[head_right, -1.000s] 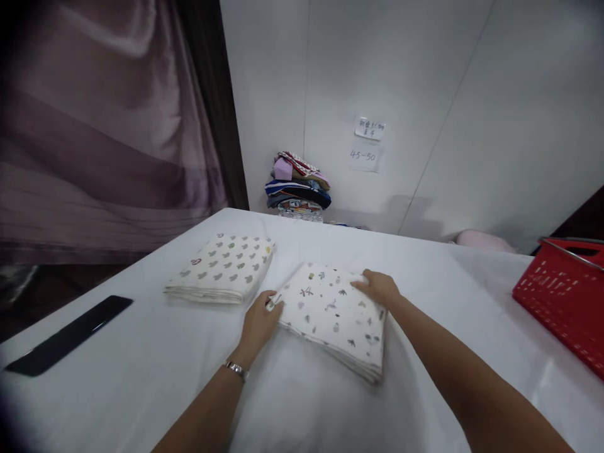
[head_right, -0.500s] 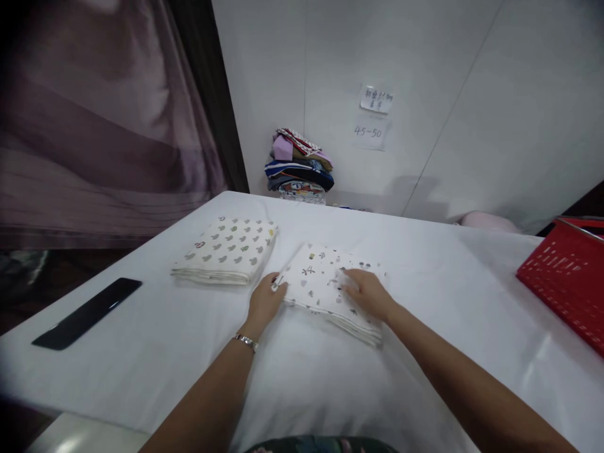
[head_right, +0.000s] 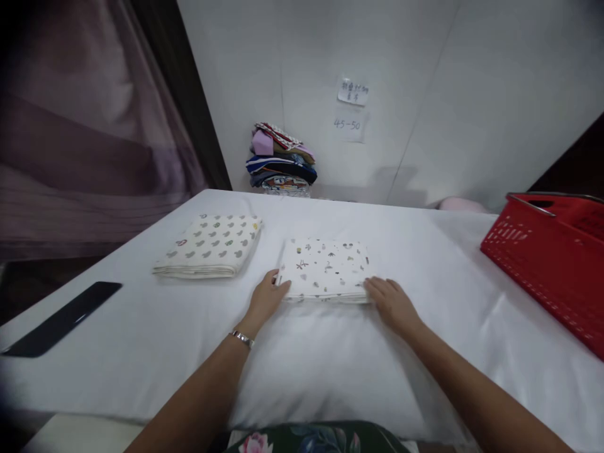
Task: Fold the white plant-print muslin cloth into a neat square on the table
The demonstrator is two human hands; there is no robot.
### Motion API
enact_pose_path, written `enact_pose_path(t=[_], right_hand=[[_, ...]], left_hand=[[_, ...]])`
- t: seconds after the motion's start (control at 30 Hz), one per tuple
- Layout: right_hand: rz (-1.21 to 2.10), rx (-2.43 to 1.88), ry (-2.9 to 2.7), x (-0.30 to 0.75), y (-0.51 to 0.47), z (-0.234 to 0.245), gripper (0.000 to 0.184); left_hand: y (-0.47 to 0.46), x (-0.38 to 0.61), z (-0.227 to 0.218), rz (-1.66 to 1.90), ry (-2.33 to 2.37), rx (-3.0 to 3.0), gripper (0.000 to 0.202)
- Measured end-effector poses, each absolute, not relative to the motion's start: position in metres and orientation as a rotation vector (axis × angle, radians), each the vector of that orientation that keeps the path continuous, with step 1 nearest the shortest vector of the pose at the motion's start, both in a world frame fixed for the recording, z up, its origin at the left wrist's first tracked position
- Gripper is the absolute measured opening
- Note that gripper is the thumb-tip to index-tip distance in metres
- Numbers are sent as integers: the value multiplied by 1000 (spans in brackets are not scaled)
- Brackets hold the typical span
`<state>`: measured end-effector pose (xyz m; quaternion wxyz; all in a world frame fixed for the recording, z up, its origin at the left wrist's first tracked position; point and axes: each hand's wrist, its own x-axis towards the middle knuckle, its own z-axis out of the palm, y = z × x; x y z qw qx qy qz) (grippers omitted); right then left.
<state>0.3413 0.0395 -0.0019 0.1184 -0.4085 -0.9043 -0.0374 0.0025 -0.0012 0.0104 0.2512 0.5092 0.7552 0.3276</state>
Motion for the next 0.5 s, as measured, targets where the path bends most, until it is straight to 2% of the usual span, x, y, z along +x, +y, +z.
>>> enact_pose_path(t=[0.23,0.43,0.5], right_hand=[[-125,-1209,-2591,377,32,-19,48],[-94,-1315,-2521,357,12,-11,59],[-50,-1249,-2491,351,7,-3,56]], left_hand=[[-28,28,14,824,1986,1456,63],[-41,27,7,962,2038,1529,51],[-45,29,7,950,2096,1525,46]])
